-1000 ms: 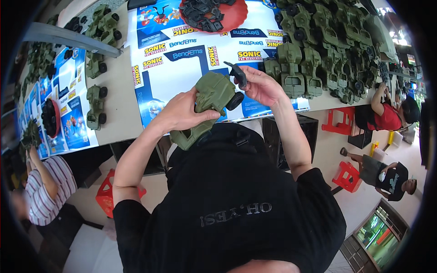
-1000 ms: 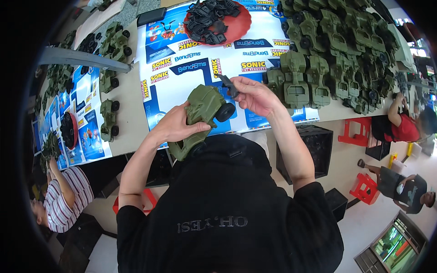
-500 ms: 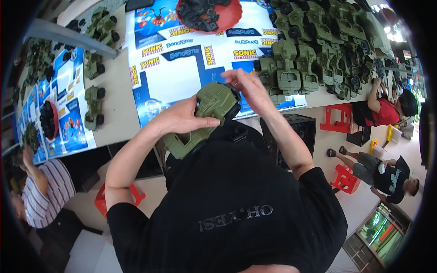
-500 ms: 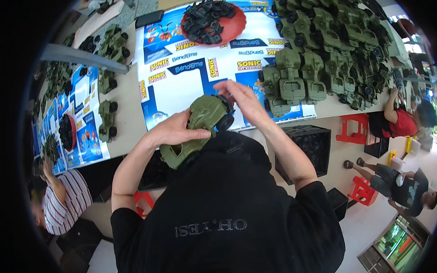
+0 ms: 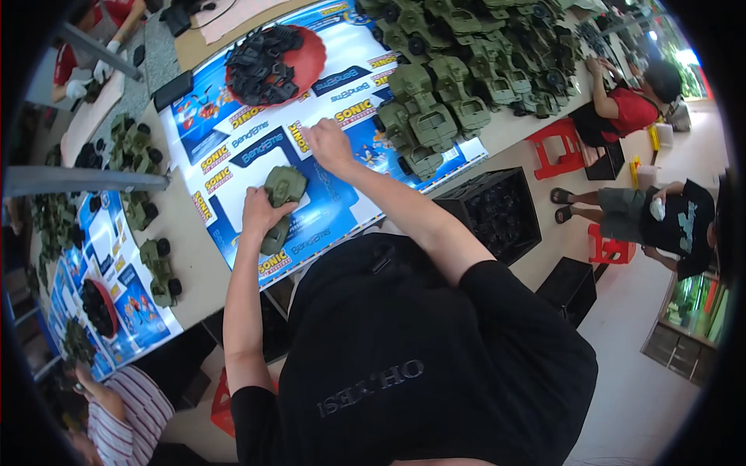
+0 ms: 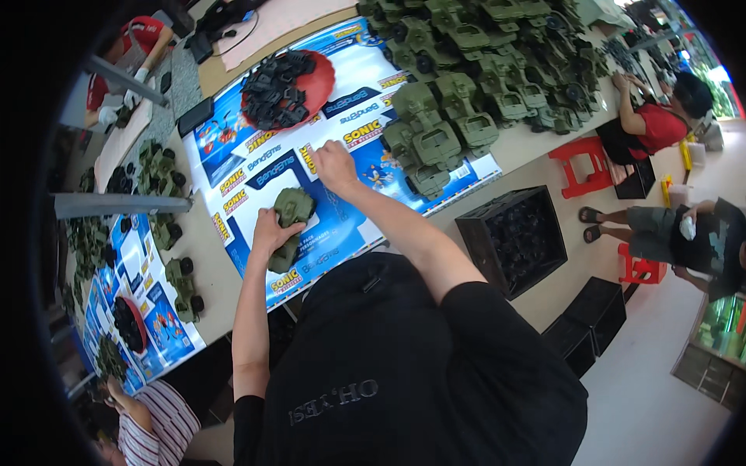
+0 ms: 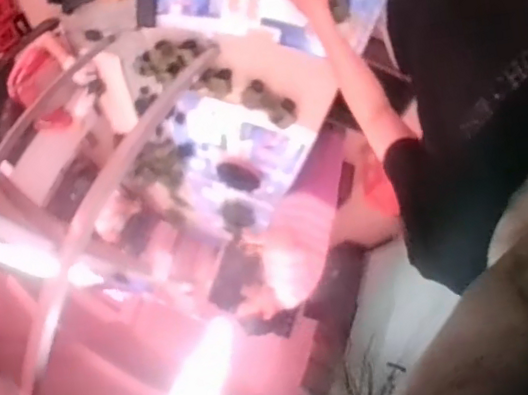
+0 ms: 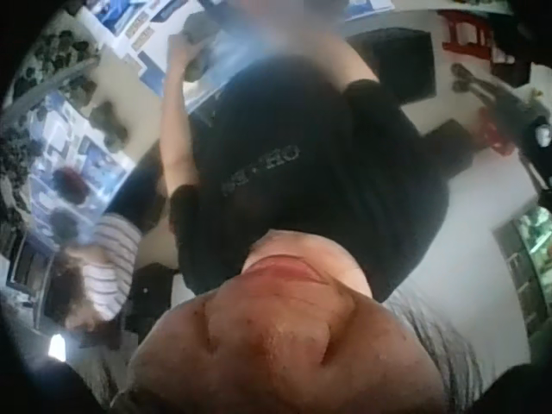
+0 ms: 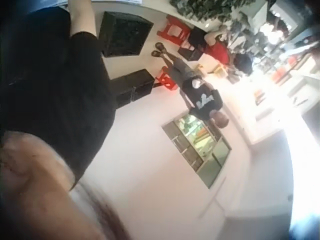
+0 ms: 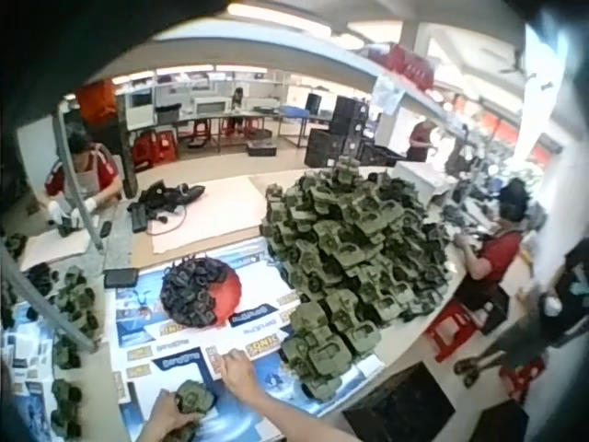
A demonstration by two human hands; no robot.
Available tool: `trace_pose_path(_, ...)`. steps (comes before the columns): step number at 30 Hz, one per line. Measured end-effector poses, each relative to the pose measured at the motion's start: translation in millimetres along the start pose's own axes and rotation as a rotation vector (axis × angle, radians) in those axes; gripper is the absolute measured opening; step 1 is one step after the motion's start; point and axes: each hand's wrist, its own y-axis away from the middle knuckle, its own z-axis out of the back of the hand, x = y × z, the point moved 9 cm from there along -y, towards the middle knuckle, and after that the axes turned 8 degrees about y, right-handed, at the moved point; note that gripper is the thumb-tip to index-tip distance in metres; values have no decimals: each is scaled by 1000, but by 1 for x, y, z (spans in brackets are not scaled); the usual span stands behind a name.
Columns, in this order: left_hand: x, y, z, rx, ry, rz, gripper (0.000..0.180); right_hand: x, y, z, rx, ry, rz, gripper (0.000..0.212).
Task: The person puts on white gloves and assembles green toy vehicles at a workbench. They pick up vehicle bodies and wheels, attach the wheels to the bodies, and place the completed units on the table. The process is repeated for multiple vehicles.
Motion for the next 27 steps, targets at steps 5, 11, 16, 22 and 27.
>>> trace_pose_path(5, 24, -4, 5, -97, 43, 71, 111, 28, 11, 21, -46, 178, 185, 24)
trace_pose_path(11, 4, 41, 42, -486, 23, -217, 90, 4, 46, 226, -232, -249, -118, 17)
trace_pose_path(16, -59, 60, 33, -432, 190, -373, 58, -133, 172, 380, -771, -296, -640, 17)
trace_pose_path(22, -150, 66, -23, -154, 240, -518, 49, -238, 354, 508, -1404, -770, -839, 74)
trace_pose_path(27, -215, 79, -62, -17, 175, -556, 48, -221, 331, 552, -1429, -1322, -781, 102)
